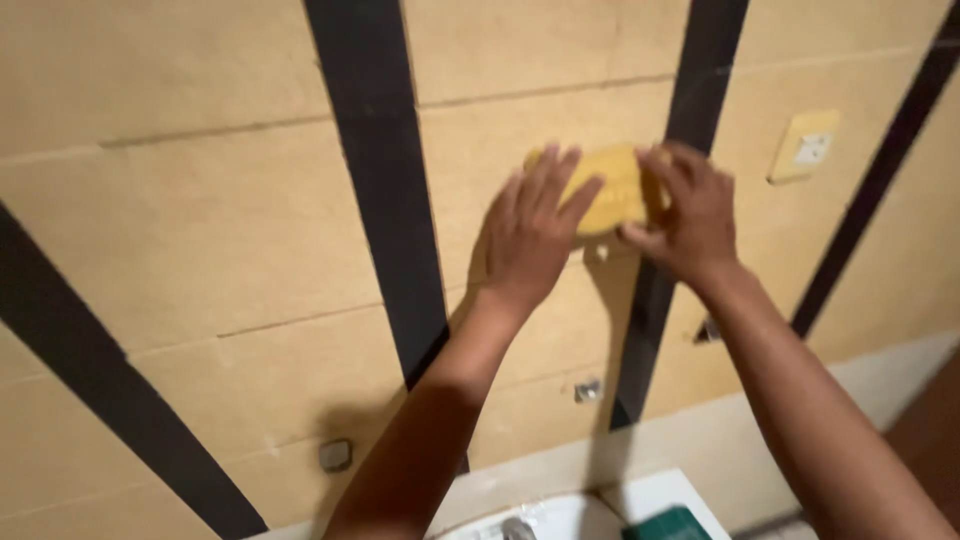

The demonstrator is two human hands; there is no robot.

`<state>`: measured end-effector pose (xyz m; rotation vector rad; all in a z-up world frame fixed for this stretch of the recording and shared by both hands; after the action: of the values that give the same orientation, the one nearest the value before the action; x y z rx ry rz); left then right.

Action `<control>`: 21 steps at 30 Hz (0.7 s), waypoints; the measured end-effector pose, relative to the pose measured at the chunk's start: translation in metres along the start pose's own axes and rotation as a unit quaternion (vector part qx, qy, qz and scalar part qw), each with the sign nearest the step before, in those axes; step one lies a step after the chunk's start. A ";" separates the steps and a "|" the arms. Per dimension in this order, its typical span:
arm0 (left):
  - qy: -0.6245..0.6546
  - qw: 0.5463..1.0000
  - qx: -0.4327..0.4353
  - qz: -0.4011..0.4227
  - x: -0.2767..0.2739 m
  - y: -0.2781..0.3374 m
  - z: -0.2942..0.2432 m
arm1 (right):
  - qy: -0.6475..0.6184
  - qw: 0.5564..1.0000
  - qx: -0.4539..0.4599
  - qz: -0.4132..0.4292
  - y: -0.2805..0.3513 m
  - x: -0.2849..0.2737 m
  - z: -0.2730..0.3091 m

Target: The person scrubs the tiled bathroom walls using a yellow sponge. They start by cleaning the upper wall tiles and then move down to scrub the lower tiles and the black skirting board.

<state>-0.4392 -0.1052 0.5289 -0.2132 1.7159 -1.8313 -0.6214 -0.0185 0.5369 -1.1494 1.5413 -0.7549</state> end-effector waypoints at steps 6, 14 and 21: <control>-0.024 0.994 -0.098 -0.032 -0.044 -0.069 0.008 | -0.049 0.995 -0.046 -0.080 -0.072 0.001 -0.020; -0.025 0.988 -0.144 -0.038 -0.015 -0.020 -0.009 | -0.104 0.990 -0.045 -0.080 -0.020 0.029 -0.023; -0.054 0.988 -0.145 0.004 0.034 0.066 -0.026 | -0.132 0.988 -0.047 -0.058 0.058 0.055 -0.009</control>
<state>-0.4585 -0.0990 0.4524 -0.4150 1.8972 -1.5288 -0.6483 -0.0503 0.4681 -1.3606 1.3072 -0.5835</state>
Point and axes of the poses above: each hand's wrist, its own y-axis away from the middle knuckle, its own x-axis out of the palm, z = x × y, the point moved 4 cm from there along -y, towards the middle knuckle, and after that the axes turned 9 degrees about -x, right-handed, at the moved point
